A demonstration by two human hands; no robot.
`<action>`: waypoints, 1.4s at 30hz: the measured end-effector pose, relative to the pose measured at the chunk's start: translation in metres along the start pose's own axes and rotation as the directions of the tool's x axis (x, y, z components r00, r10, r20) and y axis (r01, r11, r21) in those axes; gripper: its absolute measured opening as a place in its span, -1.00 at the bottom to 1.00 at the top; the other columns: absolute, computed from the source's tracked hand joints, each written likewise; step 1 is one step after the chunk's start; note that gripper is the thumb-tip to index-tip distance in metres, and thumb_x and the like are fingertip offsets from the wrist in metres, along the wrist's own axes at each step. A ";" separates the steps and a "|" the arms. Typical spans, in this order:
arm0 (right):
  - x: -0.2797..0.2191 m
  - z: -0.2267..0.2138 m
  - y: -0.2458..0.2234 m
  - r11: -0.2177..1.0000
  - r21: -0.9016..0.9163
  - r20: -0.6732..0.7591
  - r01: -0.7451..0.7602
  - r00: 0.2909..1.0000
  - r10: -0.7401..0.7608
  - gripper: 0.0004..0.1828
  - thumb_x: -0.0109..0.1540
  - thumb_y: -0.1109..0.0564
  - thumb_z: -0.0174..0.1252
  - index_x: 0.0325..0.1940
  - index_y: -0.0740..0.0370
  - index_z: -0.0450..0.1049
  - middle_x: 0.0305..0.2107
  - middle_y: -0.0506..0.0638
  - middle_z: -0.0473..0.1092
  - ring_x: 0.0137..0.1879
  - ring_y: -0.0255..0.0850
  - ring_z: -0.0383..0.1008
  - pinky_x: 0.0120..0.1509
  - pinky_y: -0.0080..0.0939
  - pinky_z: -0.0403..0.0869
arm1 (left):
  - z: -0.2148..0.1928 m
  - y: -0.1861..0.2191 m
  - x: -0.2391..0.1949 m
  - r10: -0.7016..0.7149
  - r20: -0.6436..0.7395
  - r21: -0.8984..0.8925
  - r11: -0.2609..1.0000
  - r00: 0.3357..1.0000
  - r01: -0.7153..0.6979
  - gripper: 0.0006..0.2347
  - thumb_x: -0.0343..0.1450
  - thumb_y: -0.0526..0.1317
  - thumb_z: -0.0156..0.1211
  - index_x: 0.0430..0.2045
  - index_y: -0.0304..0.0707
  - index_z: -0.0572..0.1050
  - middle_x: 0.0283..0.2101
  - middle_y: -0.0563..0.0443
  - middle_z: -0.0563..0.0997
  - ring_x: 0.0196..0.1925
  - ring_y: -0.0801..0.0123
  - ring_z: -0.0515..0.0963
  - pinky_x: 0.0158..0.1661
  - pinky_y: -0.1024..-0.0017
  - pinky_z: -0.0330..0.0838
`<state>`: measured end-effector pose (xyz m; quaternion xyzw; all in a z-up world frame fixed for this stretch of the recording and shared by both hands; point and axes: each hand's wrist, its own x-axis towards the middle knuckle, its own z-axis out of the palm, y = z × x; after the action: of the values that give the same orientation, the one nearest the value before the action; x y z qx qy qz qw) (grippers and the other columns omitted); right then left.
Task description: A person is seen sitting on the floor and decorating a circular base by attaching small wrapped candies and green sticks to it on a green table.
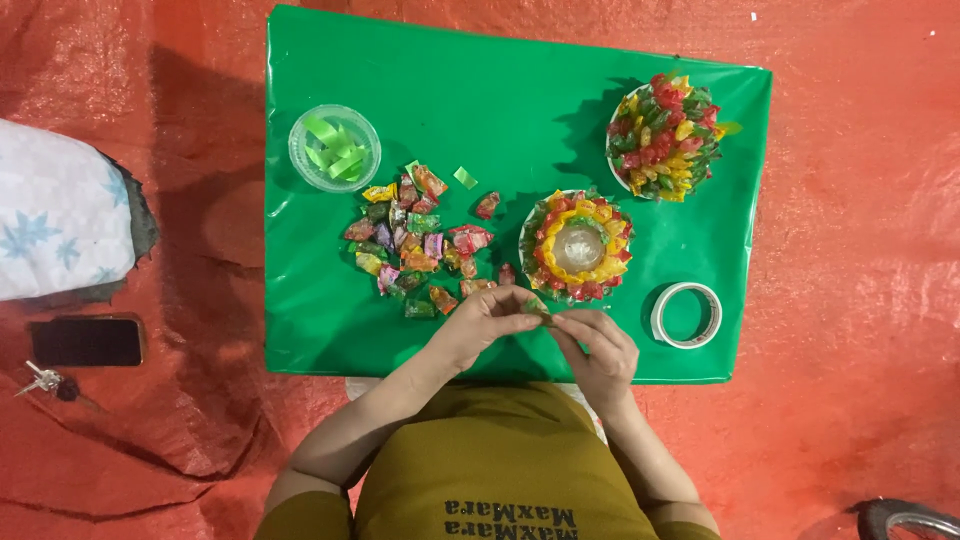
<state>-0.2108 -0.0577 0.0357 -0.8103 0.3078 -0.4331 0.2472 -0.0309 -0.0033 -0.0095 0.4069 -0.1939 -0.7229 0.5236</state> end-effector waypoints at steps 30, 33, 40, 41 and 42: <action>0.033 0.014 0.057 0.896 -0.296 0.025 -0.330 0.935 0.353 -0.83 0.30 0.31 0.35 -0.02 0.31 0.66 -0.25 0.15 0.58 -0.18 0.08 0.61 -0.30 -0.08 0.57 | -0.028 0.043 0.060 0.643 0.126 0.920 0.208 0.755 -0.331 -0.81 0.45 -0.14 0.29 -0.07 0.06 0.60 -0.21 0.24 0.53 -0.11 0.33 0.49 -0.14 0.30 0.33; 0.042 0.015 0.050 0.897 -0.305 0.025 -0.321 0.938 0.345 -0.83 0.30 0.32 0.35 -0.02 0.33 0.66 -0.26 0.17 0.58 -0.19 0.10 0.61 -0.30 -0.07 0.57 | -0.031 0.042 0.061 0.646 0.126 0.929 0.190 0.753 -0.318 -0.80 0.43 -0.13 0.32 -0.08 0.09 0.60 -0.22 0.28 0.53 -0.10 0.35 0.49 -0.14 0.31 0.33; 0.044 0.016 0.049 0.891 -0.277 0.019 -0.360 0.925 0.379 -0.87 0.31 0.31 0.34 -0.05 0.30 0.67 -0.27 0.15 0.58 -0.18 0.07 0.62 -0.28 -0.12 0.56 | -0.036 0.037 0.062 0.650 0.106 0.917 0.228 0.752 -0.326 -0.80 0.42 -0.17 0.34 -0.09 0.06 0.61 -0.23 0.25 0.55 -0.10 0.32 0.50 -0.15 0.30 0.32; 0.044 0.016 0.048 0.893 -0.264 0.012 -0.365 0.925 0.381 -0.87 0.30 0.32 0.34 -0.05 0.30 0.67 -0.28 0.15 0.58 -0.20 0.06 0.62 -0.28 -0.12 0.56 | -0.036 0.037 0.062 0.642 0.113 0.914 0.232 0.758 -0.333 -0.81 0.43 -0.16 0.33 -0.09 0.06 0.60 -0.23 0.25 0.54 -0.10 0.32 0.50 -0.14 0.30 0.32; 0.045 0.016 0.047 0.895 -0.251 0.005 -0.370 0.924 0.383 -0.86 0.29 0.34 0.35 -0.06 0.31 0.67 -0.29 0.15 0.58 -0.21 0.05 0.62 -0.28 -0.13 0.56 | -0.036 0.037 0.062 0.633 0.120 0.910 0.237 0.764 -0.339 -0.82 0.44 -0.16 0.31 -0.10 0.06 0.60 -0.24 0.25 0.54 -0.09 0.31 0.50 -0.14 0.30 0.31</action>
<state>-0.1910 -0.1197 0.0206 -0.7712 0.5029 -0.3135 0.2326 0.0124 -0.0689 -0.0292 0.6325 -0.5902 -0.2357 0.4428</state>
